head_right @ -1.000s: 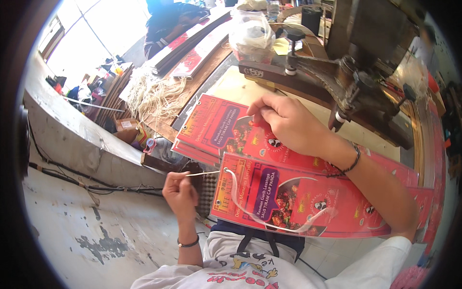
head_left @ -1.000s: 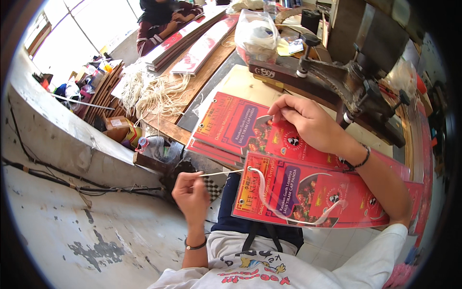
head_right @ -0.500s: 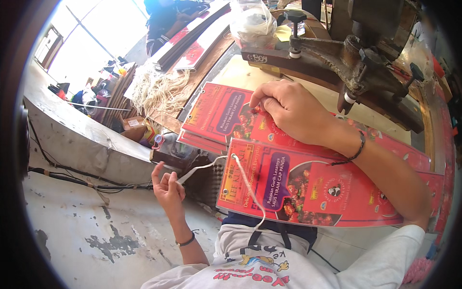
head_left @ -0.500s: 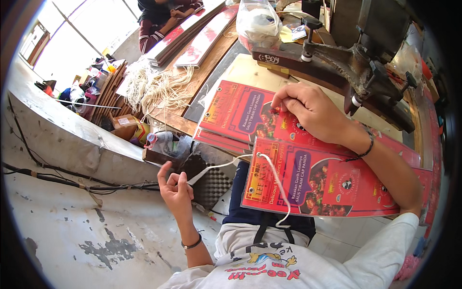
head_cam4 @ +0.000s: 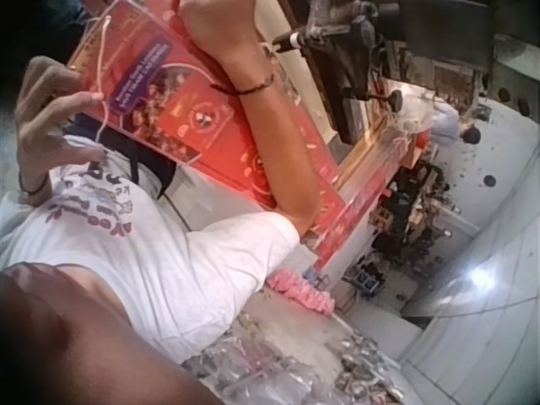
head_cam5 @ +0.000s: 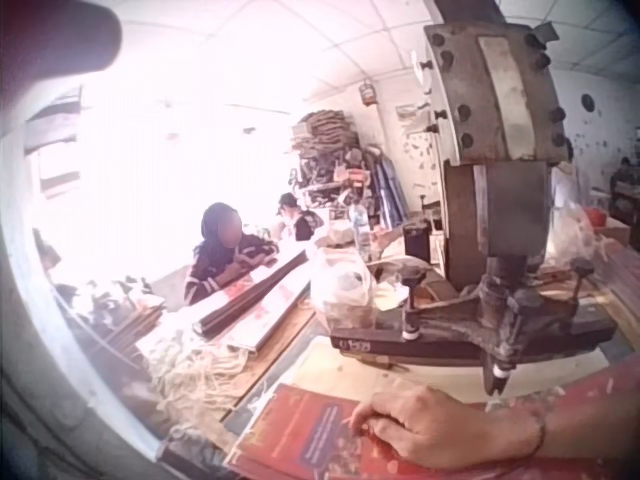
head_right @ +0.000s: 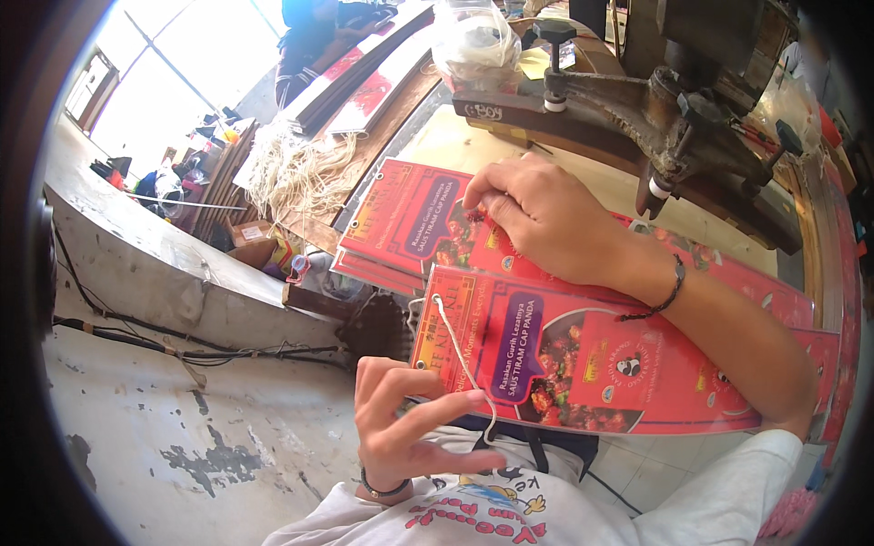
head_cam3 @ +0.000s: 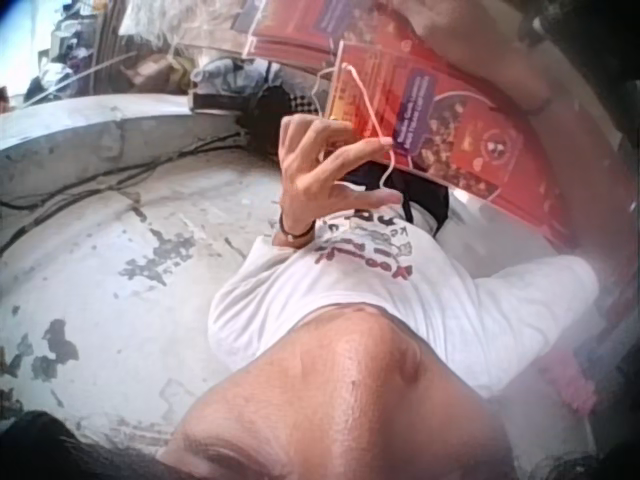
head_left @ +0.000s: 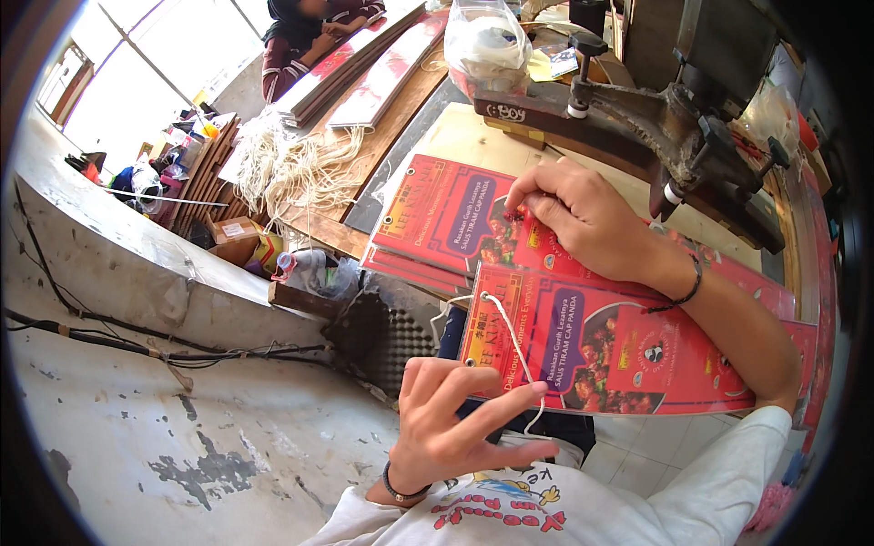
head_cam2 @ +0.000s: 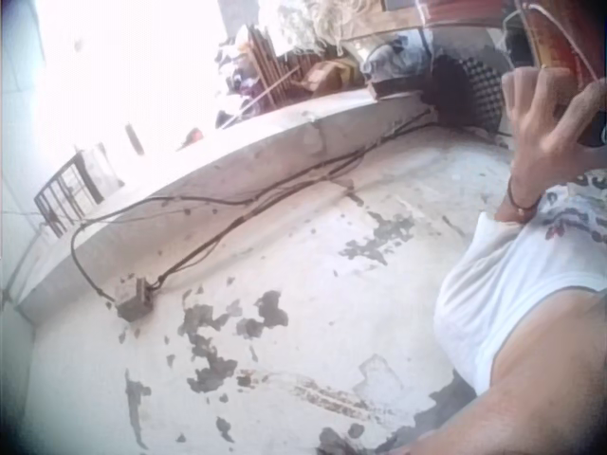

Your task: The person threads a white string through pre-punched holes in a red poster, ties the ends together, and repeats this process with each poster in a stack.

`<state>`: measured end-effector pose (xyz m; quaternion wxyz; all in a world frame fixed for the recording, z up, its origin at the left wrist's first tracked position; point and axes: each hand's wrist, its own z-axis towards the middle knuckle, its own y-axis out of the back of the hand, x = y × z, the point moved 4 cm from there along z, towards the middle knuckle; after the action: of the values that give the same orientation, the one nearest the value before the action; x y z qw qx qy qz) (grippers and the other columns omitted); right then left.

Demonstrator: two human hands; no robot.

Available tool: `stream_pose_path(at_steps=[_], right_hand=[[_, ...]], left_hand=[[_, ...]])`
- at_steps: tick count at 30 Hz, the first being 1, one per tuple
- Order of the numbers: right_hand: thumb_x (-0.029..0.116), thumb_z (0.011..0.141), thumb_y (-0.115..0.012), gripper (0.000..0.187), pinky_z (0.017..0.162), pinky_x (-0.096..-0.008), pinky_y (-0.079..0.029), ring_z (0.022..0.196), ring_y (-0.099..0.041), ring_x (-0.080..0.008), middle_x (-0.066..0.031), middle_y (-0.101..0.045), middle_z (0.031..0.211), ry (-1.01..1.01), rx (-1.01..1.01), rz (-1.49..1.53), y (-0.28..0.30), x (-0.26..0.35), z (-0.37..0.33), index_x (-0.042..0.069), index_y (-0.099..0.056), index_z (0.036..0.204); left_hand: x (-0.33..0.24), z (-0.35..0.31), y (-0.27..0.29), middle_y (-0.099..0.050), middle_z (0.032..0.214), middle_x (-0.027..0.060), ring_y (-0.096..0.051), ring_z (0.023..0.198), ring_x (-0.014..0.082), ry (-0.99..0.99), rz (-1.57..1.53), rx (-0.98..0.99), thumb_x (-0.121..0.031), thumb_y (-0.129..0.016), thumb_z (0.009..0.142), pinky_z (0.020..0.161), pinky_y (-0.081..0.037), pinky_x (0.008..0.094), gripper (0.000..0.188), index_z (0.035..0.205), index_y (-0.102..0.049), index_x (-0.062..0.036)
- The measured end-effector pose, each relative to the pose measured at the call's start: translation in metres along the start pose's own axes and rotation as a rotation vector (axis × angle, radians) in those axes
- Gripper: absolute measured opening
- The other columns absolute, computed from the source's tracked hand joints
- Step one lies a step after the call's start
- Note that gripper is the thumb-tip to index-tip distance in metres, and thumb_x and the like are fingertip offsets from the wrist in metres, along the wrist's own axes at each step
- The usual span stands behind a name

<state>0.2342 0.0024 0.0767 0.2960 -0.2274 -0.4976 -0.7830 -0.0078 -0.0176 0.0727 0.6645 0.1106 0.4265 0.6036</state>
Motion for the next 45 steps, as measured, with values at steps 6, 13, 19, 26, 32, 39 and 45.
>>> stream_pose_path(at_steps=[6, 13, 19, 26, 32, 39, 45], right_hand=[[0.003, 0.093, -0.053, 0.015, 0.088, -0.0405, -0.046, 0.094, -0.06, -0.0294, -0.0112, -0.068, 0.093, 0.089, -0.026, -0.026, -0.003, 0.007, -0.002, 0.004, -0.067, 0.098], [0.008, 0.092, -0.057, 0.012, 0.085, -0.0442, -0.047, 0.093, -0.061, -0.0333, -0.013, -0.065, 0.091, 0.178, -0.029, -0.088, -0.005, 0.01, -0.004, 0.003, -0.067, 0.096], [0.013, 0.093, -0.059, 0.015, 0.086, -0.0444, -0.049, 0.094, -0.061, -0.0341, -0.0154, -0.063, 0.096, 0.14, -0.079, -0.078, -0.005, 0.013, -0.003, 0.002, -0.067, 0.098], [0.021, 0.098, -0.054, 0.032, 0.093, -0.0385, -0.05, 0.102, -0.066, -0.0323, -0.0191, -0.066, 0.114, -0.36, -0.188, -0.032, 0.015, -0.04, 0.004, -0.003, -0.063, 0.117], [0.035, 0.104, -0.049, 0.052, 0.105, -0.0297, -0.041, 0.123, -0.056, -0.0221, -0.0177, -0.059, 0.136, -0.616, 0.147, -0.068, 0.016, -0.048, 0.012, -0.005, -0.052, 0.138], [0.028, 0.103, -0.049, 0.049, 0.099, -0.0284, -0.048, 0.118, -0.059, -0.0168, -0.0143, -0.06, 0.134, -0.853, 0.252, 0.203, 0.016, -0.074, 0.007, -0.006, -0.05, 0.139], [0.032, 0.101, -0.052, 0.053, 0.101, -0.0294, -0.046, 0.118, -0.059, -0.0209, -0.0167, -0.061, 0.134, -0.791, 0.333, -0.007, 0.012, -0.081, 0.033, -0.008, -0.052, 0.137]], left_hand=[[-0.001, 0.002, -0.011, -0.065, 0.096, -0.0075, -0.054, 0.076, 0.0109, -0.125, -0.038, 0.075, -0.029, -0.087, 0.068, 0.074, -0.036, 0.0284, 0.039, 0.106, -0.076, -0.0255], [0.011, 0.009, -0.005, -0.069, 0.094, -0.0024, -0.056, 0.071, 0.0124, -0.163, -0.33, 0.114, -0.009, -0.08, 0.065, 0.068, -0.04, 0.0287, 0.038, 0.102, -0.078, -0.0153], [0.023, 0.008, 0.007, -0.07, 0.09, 0.0113, -0.069, 0.075, 0.0181, 0.097, -0.595, -0.386, 0.009, -0.08, 0.065, 0.064, -0.056, 0.0266, 0.032, 0.092, -0.079, -0.0077], [0.02, 0.025, -0.017, -0.066, 0.085, 0.0036, -0.065, 0.074, 0.0172, -0.074, -0.378, -0.021, -0.003, -0.081, 0.061, 0.066, -0.052, 0.0292, 0.026, 0.085, -0.078, -0.0115], [0.02, 0.022, -0.023, -0.065, 0.09, -0.002, -0.062, 0.081, 0.0172, -0.121, -0.285, 0.054, -0.012, -0.079, 0.063, 0.074, -0.046, 0.0311, 0.029, 0.091, -0.078, -0.0179], [0.025, 0.019, -0.027, -0.063, 0.104, 0.0017, -0.063, 0.094, 0.0219, -0.159, -0.334, 0.054, -0.006, -0.077, 0.069, 0.084, -0.048, 0.037, 0.032, 0.099, -0.072, -0.0162], [0.026, 0.015, -0.036, -0.064, 0.102, 0.0028, -0.063, 0.092, 0.0225, -0.135, -0.351, -0.047, -0.005, -0.079, 0.069, 0.08, -0.049, 0.0364, 0.031, 0.097, -0.072, -0.0147]])
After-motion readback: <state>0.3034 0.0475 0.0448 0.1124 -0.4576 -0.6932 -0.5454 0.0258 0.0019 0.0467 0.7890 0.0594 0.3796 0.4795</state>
